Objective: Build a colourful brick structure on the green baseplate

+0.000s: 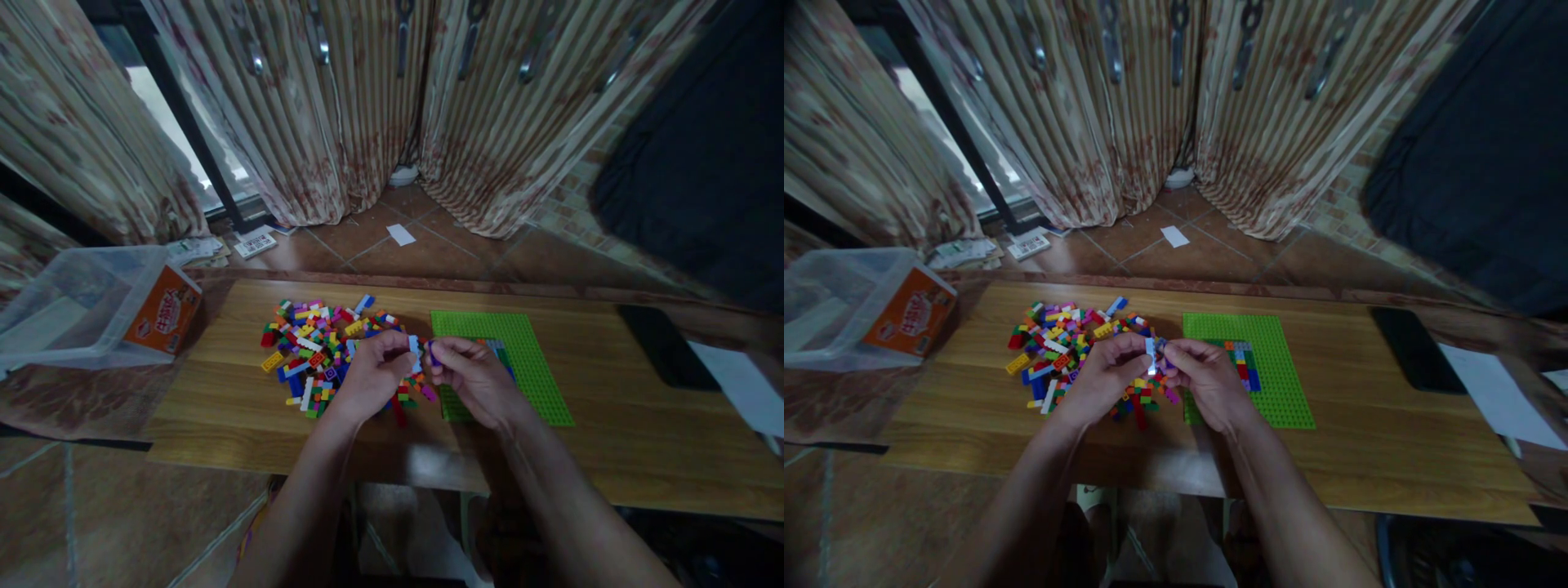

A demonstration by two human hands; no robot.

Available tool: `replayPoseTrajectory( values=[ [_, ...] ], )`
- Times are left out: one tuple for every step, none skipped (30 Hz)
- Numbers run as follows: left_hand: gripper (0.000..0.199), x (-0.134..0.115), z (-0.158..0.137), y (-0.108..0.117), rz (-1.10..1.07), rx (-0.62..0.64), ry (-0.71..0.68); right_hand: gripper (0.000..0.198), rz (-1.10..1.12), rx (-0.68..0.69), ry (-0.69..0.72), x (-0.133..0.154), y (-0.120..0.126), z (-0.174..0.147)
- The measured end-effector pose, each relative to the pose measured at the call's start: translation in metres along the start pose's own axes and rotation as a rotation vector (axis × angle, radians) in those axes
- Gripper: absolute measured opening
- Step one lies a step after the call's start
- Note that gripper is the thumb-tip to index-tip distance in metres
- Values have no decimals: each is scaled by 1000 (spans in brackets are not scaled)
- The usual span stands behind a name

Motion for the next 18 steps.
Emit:
replayPoseTrajectory(
  values=[
    [9,1,2,4,80,-34,-31,26,-30,-24,18,1,2,2],
    [10,2,4,8,188,-79,-69,26,-85,-52,49,1,4,3],
    [11,2,5,12,318,-122,-108,26,-160,-79,89,0,6,5],
    [12,2,7,15,456,-162,-144,25,-246,-100,137,-1,8,6],
    [14,2,7,18,593,-196,-172,24,-335,-111,188,-2,9,6],
    [16,2,8,21,720,-226,-191,22,-421,-112,238,-4,10,6],
    [18,2,8,22,827,-246,-201,20,-500,-108,286,-5,10,5],
    [19,2,8,23,908,-264,-208,19,-567,-104,334,-6,9,4],
    [21,2,7,24,963,-287,-216,17,-622,-103,385,-6,8,3],
    [22,1,7,23,989,-316,-228,15,-666,-104,440,-5,7,1],
    [24,-1,6,23,983,-346,-243,14,-700,-104,498,-4,6,-1],
    [25,-2,4,21,942,-376,-255,13,-727,-103,558,-2,5,-3],
    [25,-4,3,19,864,-392,-258,12,-748,-99,617,0,3,-5],
    [25,-4,2,16,752,-379,-242,11,-766,-93,671,2,2,-7],
    [24,-3,1,12,612,-329,-207,11,-783,-86,719,4,0,-9],
    [23,-2,0,6,455,-249,-155,10,-796,-79,759,6,-1,-11],
    [23,0,-2,0,295,-164,-92,10,-805,-74,794,8,-2,-13],
    [22,3,-3,-5,144,-90,-24,10,-812,-73,825,9,-2,-14]
  ],
)
Point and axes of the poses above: each hand's wrist, its own z-axis towards the middle knuckle, its own y-axis out of the back of the hand, x = y × z, the point moved 3 cm from there along z, towards the middle knuckle, and after that the axes turned 11 degrees about -x, right-handed, at the moved point
